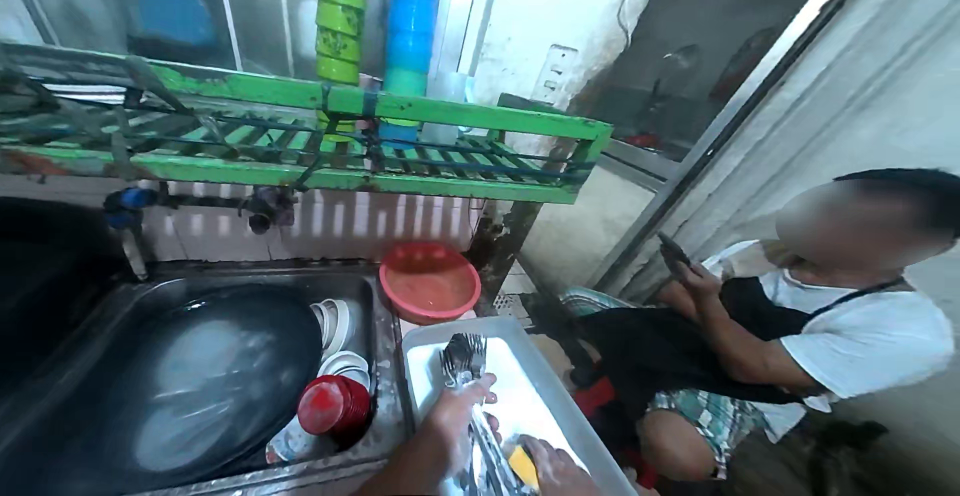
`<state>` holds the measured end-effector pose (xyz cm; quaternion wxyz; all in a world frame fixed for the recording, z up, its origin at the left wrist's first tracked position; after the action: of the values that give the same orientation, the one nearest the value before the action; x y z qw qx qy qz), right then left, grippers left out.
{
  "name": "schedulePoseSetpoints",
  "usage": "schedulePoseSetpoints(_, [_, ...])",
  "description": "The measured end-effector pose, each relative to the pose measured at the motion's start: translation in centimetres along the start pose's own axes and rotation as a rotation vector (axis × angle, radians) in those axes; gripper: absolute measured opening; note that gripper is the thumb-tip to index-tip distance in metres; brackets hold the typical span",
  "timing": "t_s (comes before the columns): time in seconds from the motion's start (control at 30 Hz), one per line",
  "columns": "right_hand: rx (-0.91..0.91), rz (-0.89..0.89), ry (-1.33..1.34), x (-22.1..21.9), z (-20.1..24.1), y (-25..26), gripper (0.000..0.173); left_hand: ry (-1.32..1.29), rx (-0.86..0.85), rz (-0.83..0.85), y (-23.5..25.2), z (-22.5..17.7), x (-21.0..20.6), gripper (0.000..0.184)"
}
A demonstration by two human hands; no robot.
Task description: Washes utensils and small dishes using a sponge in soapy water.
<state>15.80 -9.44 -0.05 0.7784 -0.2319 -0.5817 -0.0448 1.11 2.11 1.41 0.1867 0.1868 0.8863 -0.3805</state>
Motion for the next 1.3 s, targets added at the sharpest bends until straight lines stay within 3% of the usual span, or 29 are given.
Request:
schedulePoseSetpoints(0.1, [-0.111,-0.081,0.203,0.0,-0.9,0.4,0.077,0.05,0.02,0.008,-0.1,0.3,-0.1,0.032])
schedulePoseSetpoints(0.17, [-0.225,-0.164,0.574,1.3,-0.9,0.1,0.078,0.081,0.031,0.031,-0.1,0.3,0.2,0.026])
schedulePoseSetpoints(0.23, [-0.219,-0.246,1.059,3.0,-0.8,-0.4,0.074,0.129,0.037,0.036,0.1,0.4,0.5,0.019])
schedulePoseSetpoints(0.33, [-0.13,-0.148,1.546,5.7,0.4,-0.7,0.071,0.356,0.004,0.087,0.1,0.8,0.5,0.021])
schedulePoseSetpoints(0.5, [-0.124,-0.124,1.782,5.8,0.4,0.7,0.066,0.741,-0.063,0.058,-0.6,1.1,-0.3,0.024])
schedulePoseSetpoints(0.6, [-0.09,-0.153,1.972,5.6,-0.1,0.8,0.036,0.751,-0.05,0.12,-0.3,1.1,-0.2,0.025])
schedulePoseSetpoints(0.67, [-0.06,-0.173,2.036,5.6,-0.2,0.9,0.026,0.692,-0.069,0.229,0.0,1.1,-0.1,0.026])
schedulePoseSetpoints(0.83, [-0.033,-0.16,2.1,5.1,-1.0,1.4,0.032,0.471,-0.057,0.483,0.4,1.6,1.0,0.035])
schedulePoseSetpoints(0.97, [0.09,-0.141,2.108,4.9,-1.9,1.6,0.04,0.362,-0.013,0.526,0.1,1.2,1.2,0.033])
schedulePoseSetpoints(1.1, [0.257,-0.056,2.063,4.5,-3.5,1.9,0.029,0.289,0.05,0.544,-0.1,1.0,1.3,0.023])
schedulePoseSetpoints(1.17, [0.239,-0.058,2.01,4.6,-4.0,2.0,0.029,0.306,0.055,0.503,0.1,1.1,1.1,0.019])
schedulePoseSetpoints(1.3, [0.189,-0.13,1.851,5.3,-4.2,1.2,0.056,0.286,0.005,0.165,0.3,1.2,0.2,0.013])
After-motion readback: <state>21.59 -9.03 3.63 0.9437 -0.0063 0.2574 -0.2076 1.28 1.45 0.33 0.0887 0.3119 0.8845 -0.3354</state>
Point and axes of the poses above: each hand's wrist, its own y-axis towards the middle knuckle, its own x-axis out of the back of the hand, z = x × y, the point moved 1 cm from there along y, towards the middle knuckle, and after that the axes turned 8 degrees about -z, right-handed, at the moved point
